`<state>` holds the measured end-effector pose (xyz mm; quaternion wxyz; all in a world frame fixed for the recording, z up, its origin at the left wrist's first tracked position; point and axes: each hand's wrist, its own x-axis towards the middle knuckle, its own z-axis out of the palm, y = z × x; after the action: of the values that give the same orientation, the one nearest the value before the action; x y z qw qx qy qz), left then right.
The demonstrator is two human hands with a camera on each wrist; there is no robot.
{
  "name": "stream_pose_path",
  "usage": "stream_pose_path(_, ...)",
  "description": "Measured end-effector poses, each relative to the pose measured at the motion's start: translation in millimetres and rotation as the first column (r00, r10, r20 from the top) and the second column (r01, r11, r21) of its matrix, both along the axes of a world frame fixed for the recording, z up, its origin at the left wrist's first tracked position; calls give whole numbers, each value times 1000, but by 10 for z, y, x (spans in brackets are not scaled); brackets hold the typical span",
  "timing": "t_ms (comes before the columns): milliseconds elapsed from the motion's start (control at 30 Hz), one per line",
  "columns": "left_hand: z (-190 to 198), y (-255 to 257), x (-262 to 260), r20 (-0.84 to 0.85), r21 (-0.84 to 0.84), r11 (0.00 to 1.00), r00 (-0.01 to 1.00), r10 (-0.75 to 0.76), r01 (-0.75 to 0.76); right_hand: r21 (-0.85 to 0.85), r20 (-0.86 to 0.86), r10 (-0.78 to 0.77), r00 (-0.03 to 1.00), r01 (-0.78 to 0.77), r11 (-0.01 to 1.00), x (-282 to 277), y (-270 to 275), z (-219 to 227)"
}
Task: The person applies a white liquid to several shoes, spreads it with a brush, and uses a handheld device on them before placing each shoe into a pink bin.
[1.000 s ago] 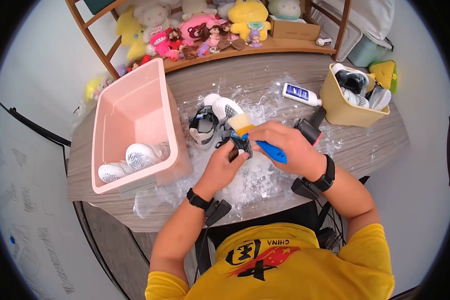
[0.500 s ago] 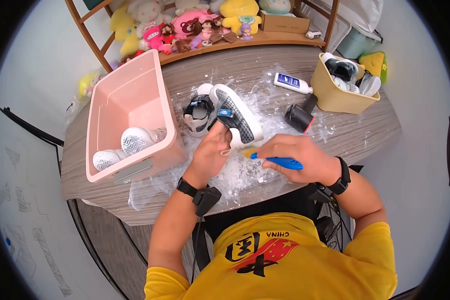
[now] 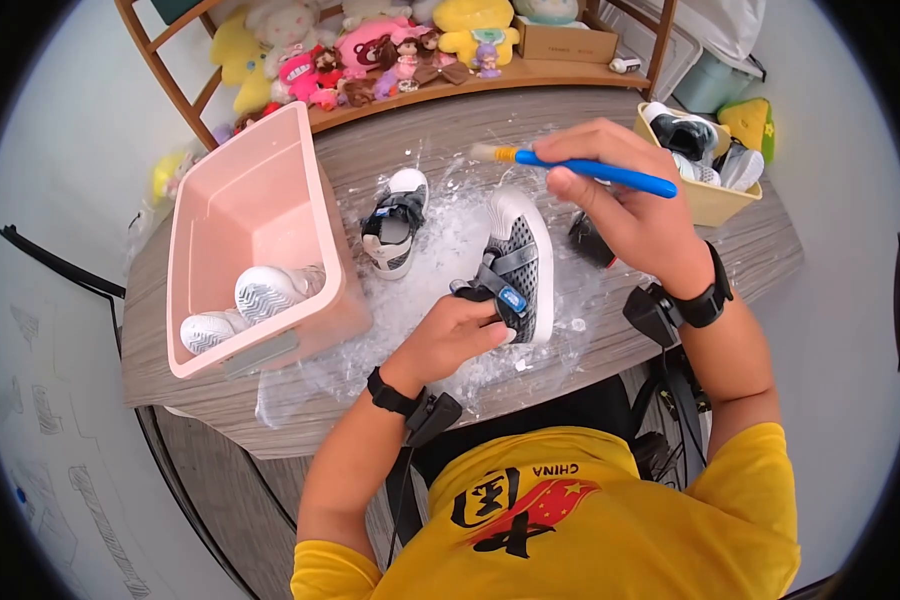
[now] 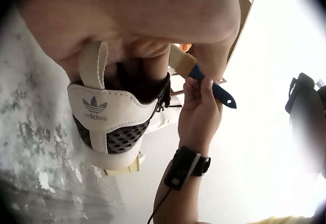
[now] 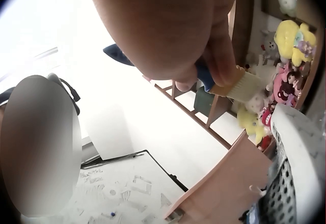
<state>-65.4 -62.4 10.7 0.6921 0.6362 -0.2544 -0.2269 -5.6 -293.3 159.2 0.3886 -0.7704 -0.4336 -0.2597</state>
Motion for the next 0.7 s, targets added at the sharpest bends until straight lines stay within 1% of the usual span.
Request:
stream_pose_path(33,10,15,-14,6,102,994,999,44,-44,-59,12,17,1000,-16,998,-16,-13,9)
stream_pose_path(67,35,1,-32,127,148,980,985,113,-131,-108,4,47,999,-46,993,-45,-3,-3)
stream_pose_path(133,79,-78,-37,375,215,925,901,218,-313,-198,-9,105,994,-105,975,-118,31,-50)
stream_pose_path(167,63,-119,-30,487,175,908,835,255,-380,-219,-52,108,993,-117,969,-141,27,-87)
stream_pose_path(233,25,-193,-21,682,75,866,659,316,-494,-239,-70,116,991,-129,962,-152,20,-158)
stream_pose_path(400,-4,-200,-13,769,105,837,577,274,-537,-323,-124,196,973,-226,919,-226,1,-314)
stream_pose_path(433,-4,-197,3,788,103,836,557,263,-539,-311,-86,217,972,-233,921,-255,26,-337)
stream_pose_path(533,-20,-176,49,819,112,819,519,244,-563,-297,-180,229,957,-275,915,-351,12,-334)
stream_pose_path(567,-31,-161,58,827,118,811,508,239,-574,-274,-175,239,955,-280,920,-364,13,-355)
stream_pose_path(667,-63,-108,61,812,160,793,535,232,-588,-336,-324,228,918,-337,880,-438,-42,-290)
stream_pose_path(700,-61,-100,68,817,163,798,533,220,-580,-347,-337,216,916,-335,876,-444,-75,-247)
